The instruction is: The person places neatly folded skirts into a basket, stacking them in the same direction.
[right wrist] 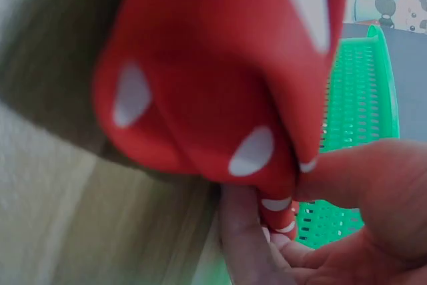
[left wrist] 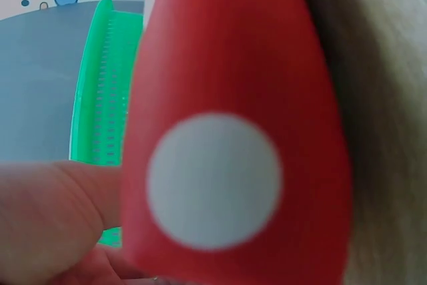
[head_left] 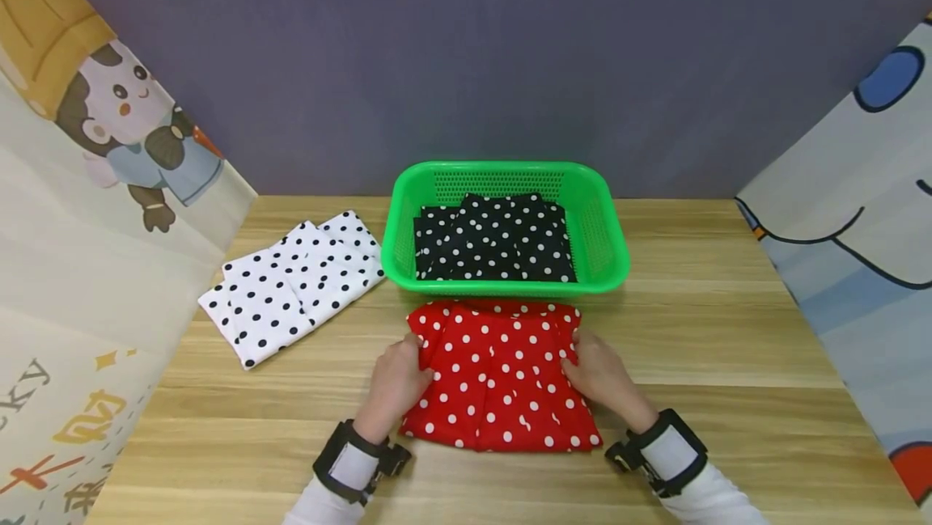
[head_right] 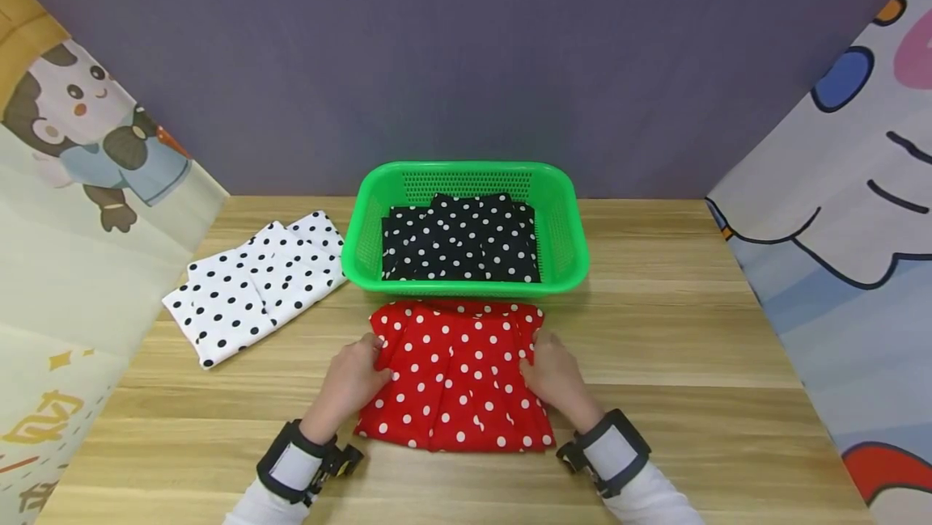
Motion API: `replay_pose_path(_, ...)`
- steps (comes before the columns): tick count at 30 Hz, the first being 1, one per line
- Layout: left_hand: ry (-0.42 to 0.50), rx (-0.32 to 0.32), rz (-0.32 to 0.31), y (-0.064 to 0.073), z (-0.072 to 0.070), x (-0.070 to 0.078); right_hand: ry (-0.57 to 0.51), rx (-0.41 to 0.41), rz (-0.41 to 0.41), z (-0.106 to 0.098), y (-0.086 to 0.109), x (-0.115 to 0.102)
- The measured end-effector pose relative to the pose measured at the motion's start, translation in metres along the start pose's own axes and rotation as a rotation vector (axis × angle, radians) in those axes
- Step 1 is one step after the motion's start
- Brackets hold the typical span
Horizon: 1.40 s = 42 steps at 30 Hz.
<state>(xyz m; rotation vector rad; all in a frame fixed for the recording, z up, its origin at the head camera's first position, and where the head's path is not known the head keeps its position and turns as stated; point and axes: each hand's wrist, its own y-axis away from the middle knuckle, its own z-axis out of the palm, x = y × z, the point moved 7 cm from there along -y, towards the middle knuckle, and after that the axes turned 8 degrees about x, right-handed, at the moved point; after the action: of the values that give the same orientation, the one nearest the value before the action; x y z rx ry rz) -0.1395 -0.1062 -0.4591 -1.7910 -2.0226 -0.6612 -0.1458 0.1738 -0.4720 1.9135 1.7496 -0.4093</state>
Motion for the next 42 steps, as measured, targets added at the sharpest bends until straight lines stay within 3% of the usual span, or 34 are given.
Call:
replay_pose_path(7, 0.038, -0.013, 0.004, 0.002, -0.001, -0.001, -0.068, -0.053, 0.053, 0.007, 0.002, 0.004)
replay_pose_path(15, 0.075, 0.028, 0.052, 0.014, -0.01, 0.003, -0.128, -0.026, 0.068, 0.005, 0.013, 0.007)
replay_pose_path(32, 0.126, 0.058, 0.079, 0.034, -0.028, 0.015, -0.109, 0.1, -0.012, -0.02, 0.037, -0.005)
replay_pose_path(42, 0.134, 0.109, 0.142, 0.032, -0.041, 0.026, -0.078, 0.214, -0.125, -0.043, 0.039, -0.02)
